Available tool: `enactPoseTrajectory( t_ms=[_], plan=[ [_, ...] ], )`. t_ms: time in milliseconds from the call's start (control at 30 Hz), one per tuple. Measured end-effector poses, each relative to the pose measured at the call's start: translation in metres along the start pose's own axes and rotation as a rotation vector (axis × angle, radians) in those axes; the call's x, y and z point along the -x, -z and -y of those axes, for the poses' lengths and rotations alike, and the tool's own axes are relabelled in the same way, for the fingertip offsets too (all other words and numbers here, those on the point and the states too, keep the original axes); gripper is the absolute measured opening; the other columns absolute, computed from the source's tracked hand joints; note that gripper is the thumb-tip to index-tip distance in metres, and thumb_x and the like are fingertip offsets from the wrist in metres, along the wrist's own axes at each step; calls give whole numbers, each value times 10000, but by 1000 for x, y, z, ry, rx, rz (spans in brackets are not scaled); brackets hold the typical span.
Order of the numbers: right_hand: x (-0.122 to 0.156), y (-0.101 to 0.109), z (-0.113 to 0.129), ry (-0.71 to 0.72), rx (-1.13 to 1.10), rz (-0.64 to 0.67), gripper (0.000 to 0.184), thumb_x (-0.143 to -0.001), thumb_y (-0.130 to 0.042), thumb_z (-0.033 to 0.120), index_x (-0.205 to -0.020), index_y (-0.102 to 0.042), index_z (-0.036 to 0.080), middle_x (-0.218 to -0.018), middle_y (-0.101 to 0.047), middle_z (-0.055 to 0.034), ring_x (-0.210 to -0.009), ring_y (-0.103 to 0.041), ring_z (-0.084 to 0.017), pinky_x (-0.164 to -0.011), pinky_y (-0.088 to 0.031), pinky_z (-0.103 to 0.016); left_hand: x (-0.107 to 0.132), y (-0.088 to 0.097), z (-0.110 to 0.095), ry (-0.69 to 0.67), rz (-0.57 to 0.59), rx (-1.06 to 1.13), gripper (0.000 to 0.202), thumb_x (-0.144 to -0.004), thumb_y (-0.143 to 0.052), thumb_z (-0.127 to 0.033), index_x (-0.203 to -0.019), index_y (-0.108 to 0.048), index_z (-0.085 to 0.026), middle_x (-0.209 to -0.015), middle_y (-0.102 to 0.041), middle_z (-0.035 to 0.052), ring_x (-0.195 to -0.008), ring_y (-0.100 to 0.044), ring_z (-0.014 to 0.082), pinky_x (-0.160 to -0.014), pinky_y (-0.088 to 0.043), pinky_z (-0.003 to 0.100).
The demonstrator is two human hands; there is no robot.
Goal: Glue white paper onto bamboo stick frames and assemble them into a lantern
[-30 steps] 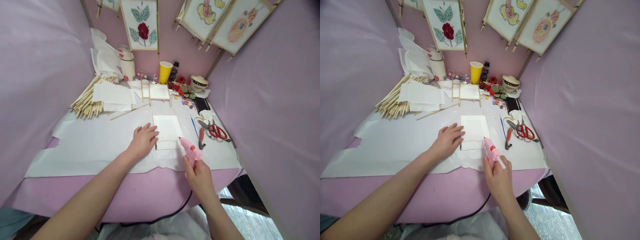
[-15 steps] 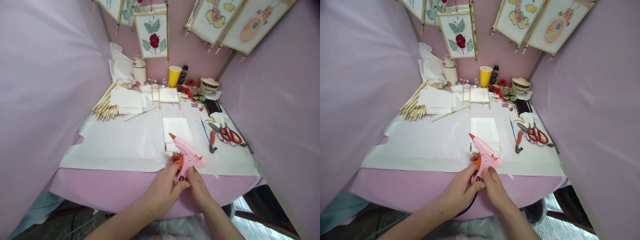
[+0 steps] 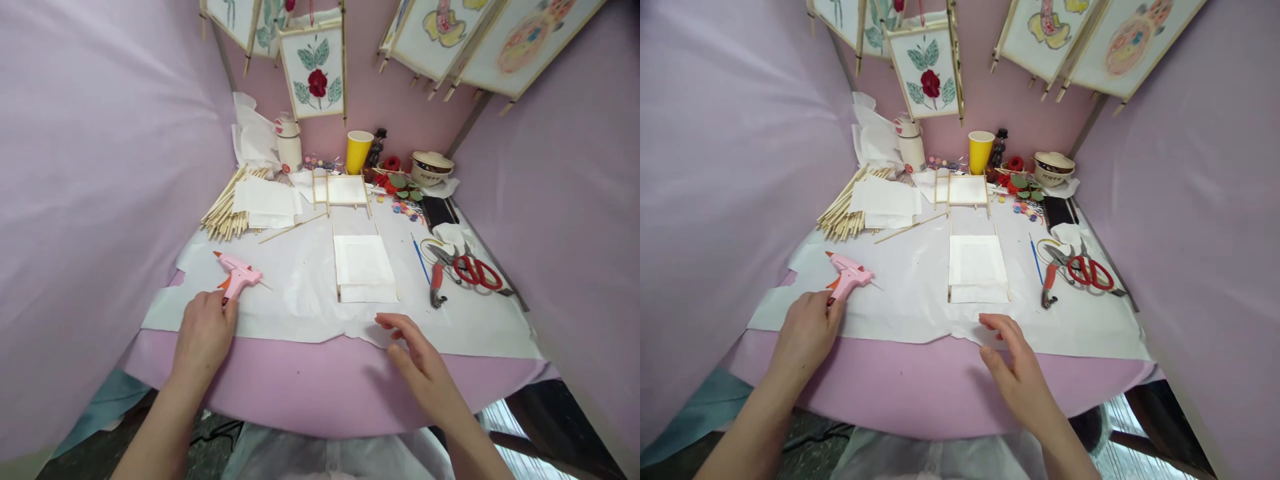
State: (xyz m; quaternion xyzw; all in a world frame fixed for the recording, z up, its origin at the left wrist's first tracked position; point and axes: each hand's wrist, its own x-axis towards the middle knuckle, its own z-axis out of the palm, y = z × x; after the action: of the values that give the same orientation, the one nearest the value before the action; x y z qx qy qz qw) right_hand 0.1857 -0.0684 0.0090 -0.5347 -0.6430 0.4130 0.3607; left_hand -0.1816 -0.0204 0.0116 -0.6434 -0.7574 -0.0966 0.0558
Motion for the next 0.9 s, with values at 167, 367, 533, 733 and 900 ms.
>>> enactPoseTrajectory(
  t_ms=[167,367,533,733,900],
  plan=[
    [-1,11,-6,20,36,-82,318,-969,-497,440,-1257,-549,314,-1250,-563,-37,-1099,-542,-197,-951,-439,-341,-4,16,-24,46,-129,46,431,-936,-421,-455,-1172,-613,-149,-1135,-587,197,-1091,-523,402,-863,-450,552],
    [-3,3,-9,75,86,-89,207,-977,-508,363,-1133,-611,273,-1150,-607,-41,-1079,-562,-189,-928,-456,-337,-31,16,-116,-254,232,434,232,-917,-480,-321,-1048,-631,-203,-1049,-685,56,-966,-636,223,-869,-485,342],
    [-5,-14,-11,242,394,-126,227,-972,-505,269,-1176,-592,224,-1141,-607,-83,-1092,-513,-246,-941,-400,-445,-69,-2,-177,-178,312,359,292,-917,-456,-281,-1154,-561,-146,-1064,-677,117,-988,-641,256,-851,-482,357],
    [-8,-26,-8,219,538,-110,256,-957,-526,271,-1201,-587,220,-1187,-583,-98,-1109,-478,-266,-945,-378,-477,-95,-7,-206,-126,367,249,353,-841,-482,-135,-1194,-502,-122,-1127,-627,190,-1038,-633,304,-853,-479,380],
    [-8,-27,-8,210,508,-109,257,-959,-526,277,-1203,-583,221,-1191,-578,-97,-1123,-466,-271,-962,-358,-479,-104,-5,-207,-111,423,220,476,-808,-508,-102,-1274,-421,-143,-1086,-650,159,-1012,-646,280,-819,-491,339]
  ],
)
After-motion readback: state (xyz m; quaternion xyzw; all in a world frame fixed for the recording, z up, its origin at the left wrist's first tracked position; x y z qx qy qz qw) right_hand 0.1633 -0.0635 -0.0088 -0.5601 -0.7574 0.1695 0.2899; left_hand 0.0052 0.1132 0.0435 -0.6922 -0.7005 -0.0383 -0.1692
